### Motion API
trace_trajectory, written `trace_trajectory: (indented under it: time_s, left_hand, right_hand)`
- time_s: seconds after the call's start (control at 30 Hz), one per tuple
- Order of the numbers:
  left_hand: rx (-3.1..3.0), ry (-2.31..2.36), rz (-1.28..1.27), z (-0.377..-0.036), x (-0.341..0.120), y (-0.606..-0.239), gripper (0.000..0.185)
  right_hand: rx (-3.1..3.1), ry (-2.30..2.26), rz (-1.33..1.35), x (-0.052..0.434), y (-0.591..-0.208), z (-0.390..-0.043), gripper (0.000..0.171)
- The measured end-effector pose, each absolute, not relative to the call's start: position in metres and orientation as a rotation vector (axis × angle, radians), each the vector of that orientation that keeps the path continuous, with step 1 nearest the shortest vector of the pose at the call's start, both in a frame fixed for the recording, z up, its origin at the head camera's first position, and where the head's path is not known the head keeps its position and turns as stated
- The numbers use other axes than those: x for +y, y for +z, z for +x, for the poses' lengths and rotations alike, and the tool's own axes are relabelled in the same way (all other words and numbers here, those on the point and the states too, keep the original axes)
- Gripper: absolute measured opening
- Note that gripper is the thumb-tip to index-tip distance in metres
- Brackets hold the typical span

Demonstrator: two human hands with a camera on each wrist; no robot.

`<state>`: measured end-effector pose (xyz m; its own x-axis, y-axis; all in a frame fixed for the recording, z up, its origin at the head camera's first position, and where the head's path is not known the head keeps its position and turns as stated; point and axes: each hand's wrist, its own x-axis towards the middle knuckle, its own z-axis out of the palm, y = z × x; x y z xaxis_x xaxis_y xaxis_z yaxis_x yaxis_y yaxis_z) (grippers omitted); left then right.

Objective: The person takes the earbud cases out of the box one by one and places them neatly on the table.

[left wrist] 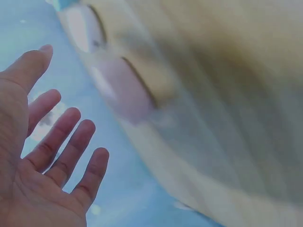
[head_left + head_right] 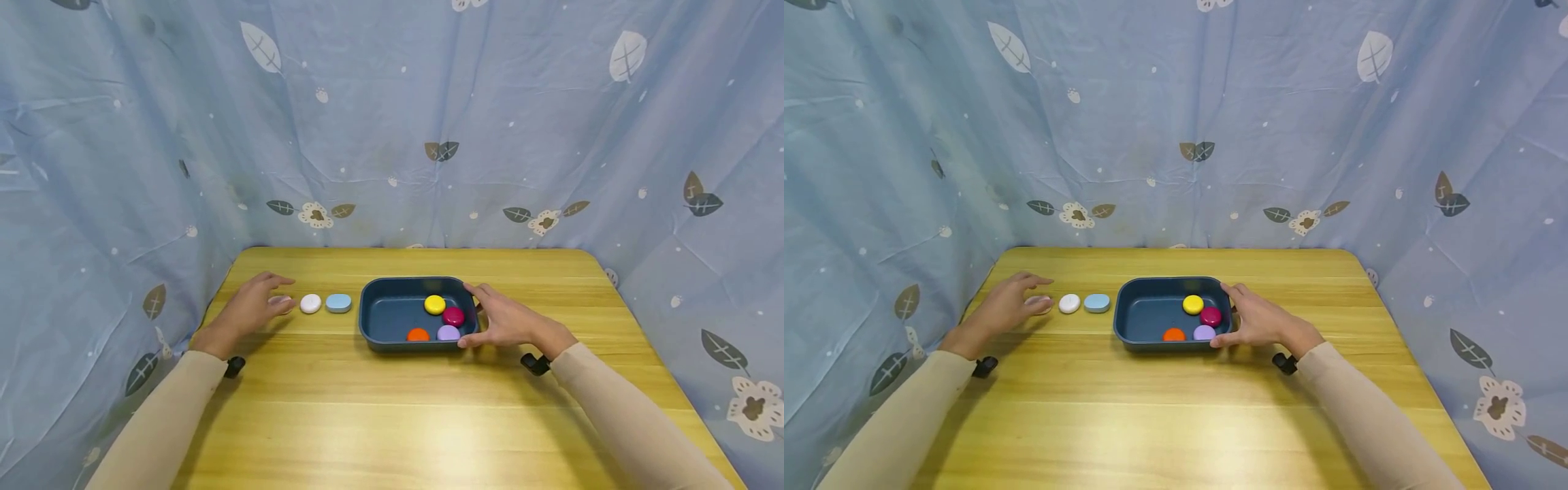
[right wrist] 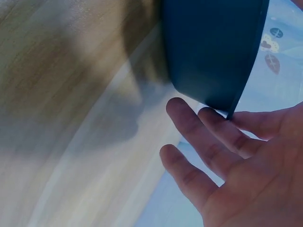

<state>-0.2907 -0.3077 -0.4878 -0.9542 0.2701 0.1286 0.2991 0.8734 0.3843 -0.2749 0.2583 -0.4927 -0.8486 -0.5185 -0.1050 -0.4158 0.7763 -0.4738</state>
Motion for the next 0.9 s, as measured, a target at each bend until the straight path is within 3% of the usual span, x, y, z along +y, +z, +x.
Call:
trace_trajectory:
  time_s: [0.53, 0.9]
  left_hand:
    - [-2.884, -0.435, -0.904, -0.294, -0.197, -0.443, 0.066]
    - [-2.869, -0.304, -1.197, -0.310, -0.121, -0.441, 0.070]
  right_hand:
    - [2.681, -0.688, -0.748, 0.258, -0.489, -0.286, 0.138]
    - [2.680, -0.657, -0.756, 0.256, -0.488, -0.287, 0.141]
